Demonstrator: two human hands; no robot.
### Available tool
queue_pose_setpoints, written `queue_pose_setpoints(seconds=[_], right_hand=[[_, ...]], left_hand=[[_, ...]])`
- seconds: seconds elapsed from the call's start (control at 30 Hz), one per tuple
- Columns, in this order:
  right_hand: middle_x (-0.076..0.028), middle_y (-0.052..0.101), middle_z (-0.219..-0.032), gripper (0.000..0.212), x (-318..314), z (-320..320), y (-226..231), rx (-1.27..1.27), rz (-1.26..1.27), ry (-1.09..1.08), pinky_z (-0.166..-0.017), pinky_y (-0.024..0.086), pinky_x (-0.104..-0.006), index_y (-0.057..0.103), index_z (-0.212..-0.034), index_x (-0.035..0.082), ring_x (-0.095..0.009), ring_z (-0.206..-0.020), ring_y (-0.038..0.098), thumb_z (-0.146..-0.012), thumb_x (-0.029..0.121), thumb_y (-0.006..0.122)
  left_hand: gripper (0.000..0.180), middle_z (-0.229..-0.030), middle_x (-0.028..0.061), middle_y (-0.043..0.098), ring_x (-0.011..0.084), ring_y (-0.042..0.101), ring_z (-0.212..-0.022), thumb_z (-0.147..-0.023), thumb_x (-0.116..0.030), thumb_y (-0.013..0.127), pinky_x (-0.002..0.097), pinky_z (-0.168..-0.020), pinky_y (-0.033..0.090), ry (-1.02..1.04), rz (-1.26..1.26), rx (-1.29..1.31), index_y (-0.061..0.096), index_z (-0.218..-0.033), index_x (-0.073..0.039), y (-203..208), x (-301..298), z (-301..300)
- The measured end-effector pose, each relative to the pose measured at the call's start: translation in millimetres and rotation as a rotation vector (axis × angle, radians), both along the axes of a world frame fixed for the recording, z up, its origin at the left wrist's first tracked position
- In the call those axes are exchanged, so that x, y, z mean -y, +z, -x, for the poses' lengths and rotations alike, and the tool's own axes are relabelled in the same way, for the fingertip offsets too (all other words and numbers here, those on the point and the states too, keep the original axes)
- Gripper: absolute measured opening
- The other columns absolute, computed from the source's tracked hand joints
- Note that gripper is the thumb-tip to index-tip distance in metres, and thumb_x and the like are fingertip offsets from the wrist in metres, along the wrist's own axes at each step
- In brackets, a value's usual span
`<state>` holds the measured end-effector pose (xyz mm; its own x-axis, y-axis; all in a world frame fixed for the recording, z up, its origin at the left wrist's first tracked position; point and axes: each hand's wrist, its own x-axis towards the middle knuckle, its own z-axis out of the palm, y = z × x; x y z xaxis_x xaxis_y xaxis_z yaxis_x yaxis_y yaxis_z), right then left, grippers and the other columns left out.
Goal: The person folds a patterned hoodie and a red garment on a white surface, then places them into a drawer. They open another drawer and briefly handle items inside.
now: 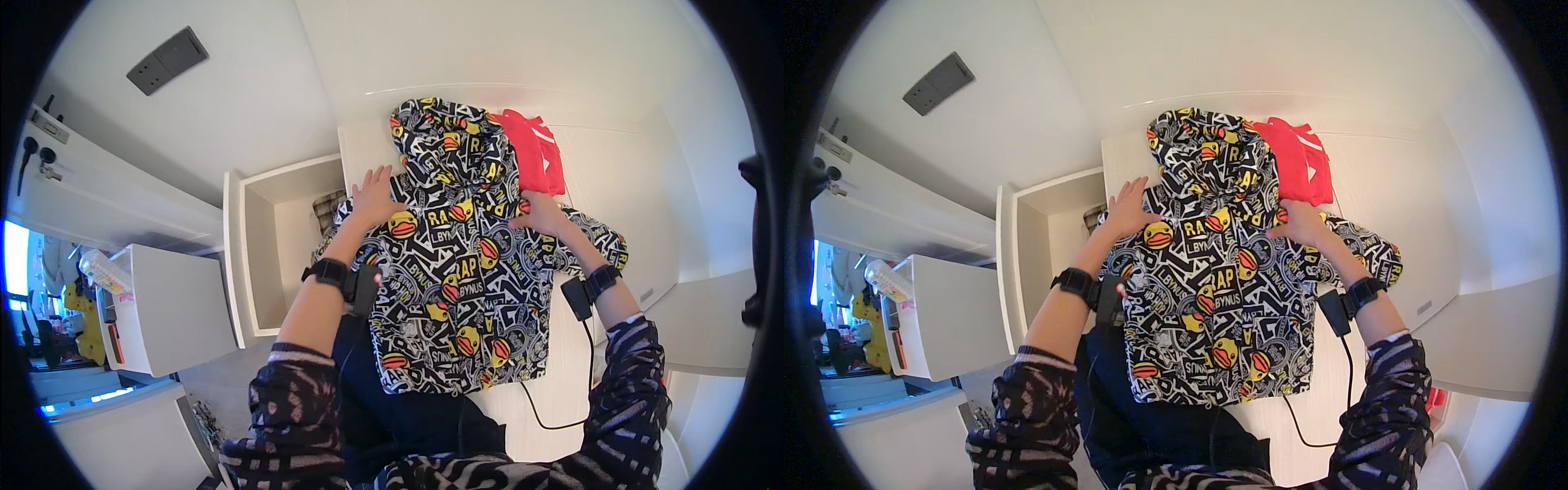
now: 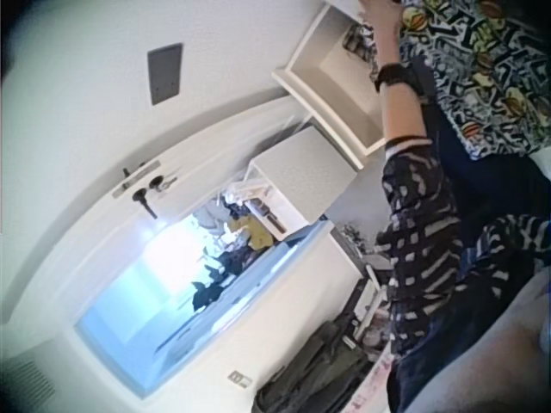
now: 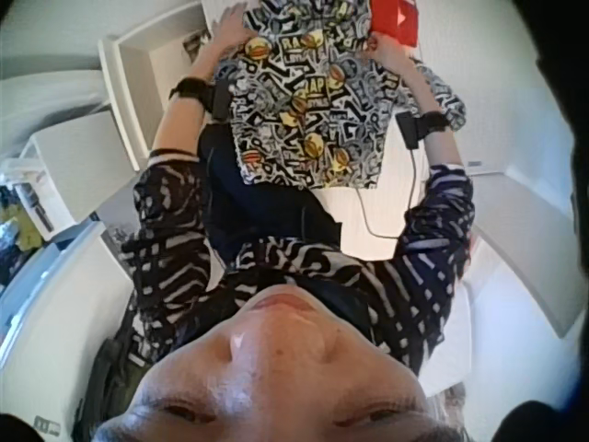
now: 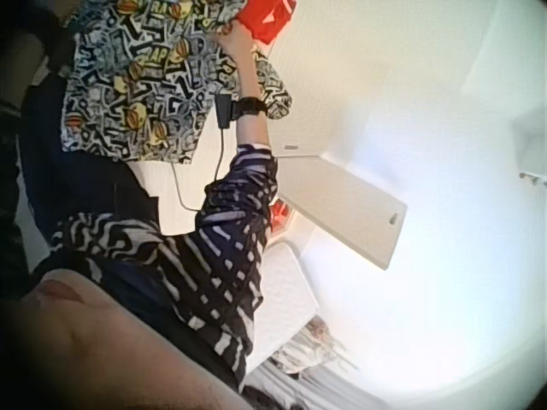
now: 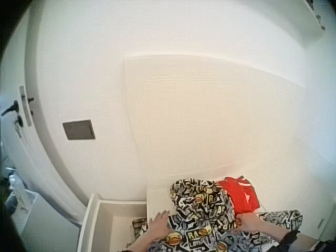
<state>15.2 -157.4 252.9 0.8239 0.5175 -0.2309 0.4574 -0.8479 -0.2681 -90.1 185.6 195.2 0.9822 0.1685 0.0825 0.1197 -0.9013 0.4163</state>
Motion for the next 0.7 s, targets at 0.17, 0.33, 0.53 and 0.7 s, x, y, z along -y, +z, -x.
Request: queue_pose_setpoints(seconds=[0.17, 0.33, 0.53, 0.7], right_hand=[[-0.022, 0.063, -0.103, 0.068, -2.0, 30.5, 10.5, -0.066, -0.098, 0.017, -0.087, 0.045, -0.0390, 0.058, -0.109, -0.005, -0.035, -0.098, 0.060, -0.061, 0.038, 0.081], [-0.018, 0.068, -0.093, 0.035, -8.1, 65.8, 24.7, -0.351, -0.321, -0.075, -0.083, 0.048, -0.0356, 0.064, -0.101, -0.001, -0.029, -0.088, 0.065, -0.075, 0.021, 0.073], [-0.016, 0.068, -0.082, 0.032, 11.5, 119.0, 60.4, -0.384, -0.270, -0.089, -0.071, 0.050, -0.0335, 0.065, -0.099, 0.000, -0.024, -0.070, 0.064, -0.076, 0.021, 0.072], [-0.011, 0.068, -0.080, 0.038, 33.7, 166.4, 107.1, -0.462, -0.302, 0.046, -0.067, 0.050, -0.0300, 0.063, -0.102, 0.000, -0.016, -0.064, 0.061, -0.071, 0.019, 0.075]], left_hand=[[0.059, -0.098, 0.0177, 0.065, 0.0354, 0.061, -0.095, -0.061, -0.034, 0.080, 0.0397, -0.086, 0.046, 0.008, 0.241, -0.190, 0.061, -0.106, -0.002, 8.2, 1.9, 2.9], [0.048, -0.091, 0.0208, 0.066, 0.0342, 0.063, -0.087, -0.063, -0.030, 0.078, 0.0376, -0.080, 0.049, -0.131, 0.240, -0.262, 0.066, -0.103, -0.004, 34.6, -6.2, 50.7], [0.054, -0.089, 0.0111, 0.068, 0.0158, 0.060, -0.082, -0.079, -0.048, 0.067, 0.0318, -0.079, 0.046, -0.115, 0.587, -0.530, 0.066, -0.105, -0.002, 77.7, -0.7, 114.3], [0.047, -0.113, 0.0061, 0.062, 0.0129, 0.055, -0.100, -0.083, -0.026, 0.067, 0.0283, -0.091, 0.041, -0.175, 0.906, -0.611, 0.057, -0.120, 0.000, 119.0, 11.9, 167.8]])
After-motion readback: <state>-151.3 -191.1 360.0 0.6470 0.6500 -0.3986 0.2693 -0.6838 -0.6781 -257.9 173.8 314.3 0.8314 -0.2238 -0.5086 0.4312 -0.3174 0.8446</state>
